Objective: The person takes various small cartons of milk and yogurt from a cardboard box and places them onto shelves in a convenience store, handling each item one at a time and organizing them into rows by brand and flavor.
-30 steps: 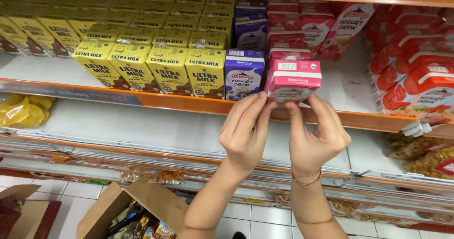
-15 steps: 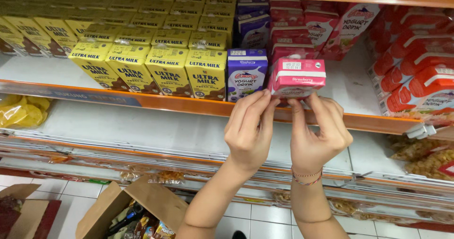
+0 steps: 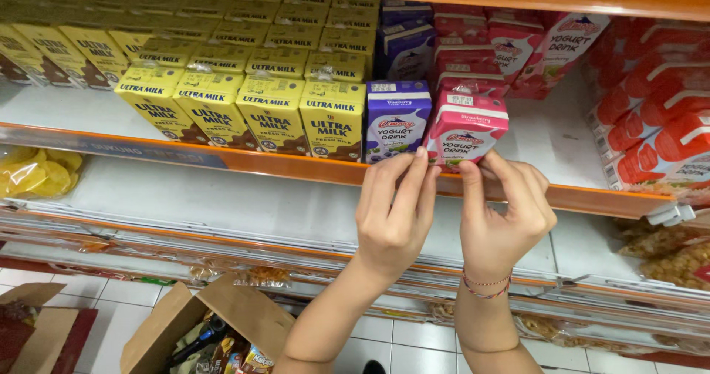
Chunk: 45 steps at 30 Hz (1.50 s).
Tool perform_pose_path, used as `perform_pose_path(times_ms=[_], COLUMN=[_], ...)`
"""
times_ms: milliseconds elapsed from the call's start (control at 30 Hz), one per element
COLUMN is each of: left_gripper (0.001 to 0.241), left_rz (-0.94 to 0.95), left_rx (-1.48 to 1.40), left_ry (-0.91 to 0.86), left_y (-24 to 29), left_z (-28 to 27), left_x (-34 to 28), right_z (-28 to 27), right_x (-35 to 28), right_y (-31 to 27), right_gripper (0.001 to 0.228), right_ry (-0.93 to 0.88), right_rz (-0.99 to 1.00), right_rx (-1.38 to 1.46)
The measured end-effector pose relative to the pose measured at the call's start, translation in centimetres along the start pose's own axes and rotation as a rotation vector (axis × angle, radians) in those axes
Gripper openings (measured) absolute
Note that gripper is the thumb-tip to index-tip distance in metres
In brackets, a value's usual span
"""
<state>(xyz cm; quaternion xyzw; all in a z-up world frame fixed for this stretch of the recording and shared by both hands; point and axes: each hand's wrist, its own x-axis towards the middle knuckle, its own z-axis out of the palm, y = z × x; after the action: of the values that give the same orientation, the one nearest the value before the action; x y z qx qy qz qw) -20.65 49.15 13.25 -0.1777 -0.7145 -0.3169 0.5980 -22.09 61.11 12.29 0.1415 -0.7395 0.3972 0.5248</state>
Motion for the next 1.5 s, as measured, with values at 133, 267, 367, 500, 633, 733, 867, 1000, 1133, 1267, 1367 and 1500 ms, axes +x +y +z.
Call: perform_pose_path(times_ms=[133, 267, 367, 500, 633, 733, 867, 1000, 1133, 1267, 1367, 1500], left_gripper=[0.029, 0.045, 0.052, 0.052, 0.048, 0.051, 0.045, 0.038, 0.038, 0.038, 0.041, 0.041], left_rz=[0.165, 0.230, 0.208, 0.181, 0.110, 0.138, 0.144, 0.169, 0.190, 0.202, 0.194, 0.203], left_rx=[0.392, 0.697, 0.719, 0.649, 0.480, 0.429, 0.433, 0.503, 0.553, 0.575, 0.612, 0.609], left_ry=[0.049, -0.148, -0.254, -0.323, -0.347, -0.360, -0.397, -0.379, -0.321, -0.294, -0.246, -0.172], left_y=[-0.7, -0.9, -1.2, -1.5, -1.6, -1.9, -2.3, -2.1, -2.2, -2.0, -1.6, -1.5], left_z=[-1.9, -3.4, -3.5, -3.8, -4.6, -5.3, -5.6, -5.1, -4.2, -4.3, -4.4, -4.7], left_x=[0.6, 1.8, 2.6, 3.4, 3.8, 4.2, 5.0, 4.8, 4.2, 4.3, 4.1, 1.6], right_z=[0.2, 0.4, 0.7, 1.0, 1.0, 0.8, 0.6, 0.7, 0.7, 0.7, 0.7, 0.8], right_x=[-0.4, -0.3, -0.4, -0.4, -0.5, -0.5, -0.4, -0.6, -0.6, -0.4, -0.5, -1.1], right_y=[-0.1, -0.4, -0.5, -0.7, -0.7, -0.5, -0.6, -0.7, -0.7, -1.2, -1.3, -0.4], right_gripper=[0.022, 0.032, 0.058, 0.058, 0.053, 0.055, 0.053, 0.053, 0.052, 0.050, 0.049, 0.057], right_ry=[0.010, 0.001, 0.017, 0.032, 0.022, 0.004, -0.008, -0.006, -0.010, -0.011, -0.010, 0.008], right_rz=[0.017, 0.007, 0.058, 0.032, 0.051, 0.075, 0.030, 0.006, 0.011, -0.009, -0.001, -0.077], right_rx=[0.014, -0.004, 0.021, 0.032, 0.043, 0.036, -0.009, -0.024, 0.016, 0.019, 0.059, 0.083])
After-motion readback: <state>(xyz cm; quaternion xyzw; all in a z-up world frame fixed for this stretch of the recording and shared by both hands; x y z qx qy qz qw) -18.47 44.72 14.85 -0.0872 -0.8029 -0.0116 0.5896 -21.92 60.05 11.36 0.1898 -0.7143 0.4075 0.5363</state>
